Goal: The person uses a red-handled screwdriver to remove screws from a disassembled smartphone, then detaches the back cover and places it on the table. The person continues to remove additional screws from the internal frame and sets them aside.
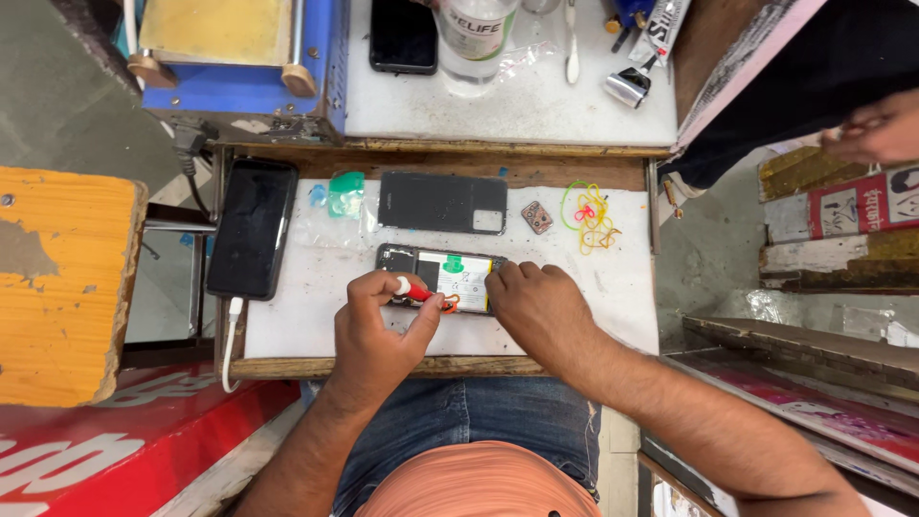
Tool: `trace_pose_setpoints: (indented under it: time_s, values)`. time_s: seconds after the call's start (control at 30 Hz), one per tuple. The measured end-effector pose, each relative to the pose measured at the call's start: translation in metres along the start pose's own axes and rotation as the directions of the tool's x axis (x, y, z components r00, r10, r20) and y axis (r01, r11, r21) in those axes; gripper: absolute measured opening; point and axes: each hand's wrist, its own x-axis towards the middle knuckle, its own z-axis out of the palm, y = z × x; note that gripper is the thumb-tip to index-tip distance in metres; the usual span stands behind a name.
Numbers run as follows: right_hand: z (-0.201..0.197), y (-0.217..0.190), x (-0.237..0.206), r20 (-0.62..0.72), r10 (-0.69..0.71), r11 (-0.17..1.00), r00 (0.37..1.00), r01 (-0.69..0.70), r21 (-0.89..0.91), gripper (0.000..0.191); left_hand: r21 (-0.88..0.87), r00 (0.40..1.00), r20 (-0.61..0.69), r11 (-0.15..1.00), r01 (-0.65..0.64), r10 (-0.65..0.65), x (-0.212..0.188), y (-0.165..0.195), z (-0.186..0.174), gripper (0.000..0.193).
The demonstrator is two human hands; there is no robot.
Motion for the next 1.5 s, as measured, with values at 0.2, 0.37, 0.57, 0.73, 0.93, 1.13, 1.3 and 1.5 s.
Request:
trace_pose_setpoints:
  time_s: [0.2,0.37,0.57,0.73,0.93,1.13,1.3,1.5]
  values:
    - [-0.006,0.01,0.01,0.062,-0.036,0.999,0.997,0.034,0.036,0.018,0.028,0.995,0.031,0.995,0.097,-0.098,-0.011,-0.009,-0.01,0.052]
    - [-0.016,0.036,0.024,-0.017,0.062,0.963,0.998,-0.056,0.264,0.021,-0.037,0.999,0.037,0.999,-0.018,0.019,-0.015,-0.01,0.003,0.052]
    - [-0.002,0.039,0.081,-0.279,0.227,0.933,0.933,-0.126,0.337,0.012,-0.075,0.991,0.059,0.991,-0.113,0.118,-0.008,-0.006,0.036,0.055]
    - [0.005,0.038,0.097,-0.225,0.258,0.918,0.939,-0.166,0.36,0.014,-0.011,0.98,0.066,0.982,-0.186,0.186,-0.002,-0.003,0.043,0.059]
    - [0.0,0.039,0.056,-0.353,0.348,0.856,0.868,-0.141,0.497,0.009,0.015,0.952,0.139,0.961,-0.278,0.273,0.0,0.003,0.039,0.056]
    - [-0.001,0.025,-0.008,-0.152,0.564,0.576,0.812,-0.255,0.777,0.014,-0.034,0.932,0.197,0.952,-0.303,0.303,0.005,0.011,0.035,0.05]
    - [0.011,0.005,-0.052,-0.049,0.676,0.434,0.735,-0.344,0.832,0.019,-0.076,0.892,0.327,0.949,-0.305,0.313,0.003,0.019,0.033,0.049]
    - [0.018,-0.004,-0.065,-0.102,0.65,0.459,0.753,-0.282,0.843,0.019,0.057,0.885,0.329,0.929,-0.367,0.33,0.013,0.027,0.037,0.051]
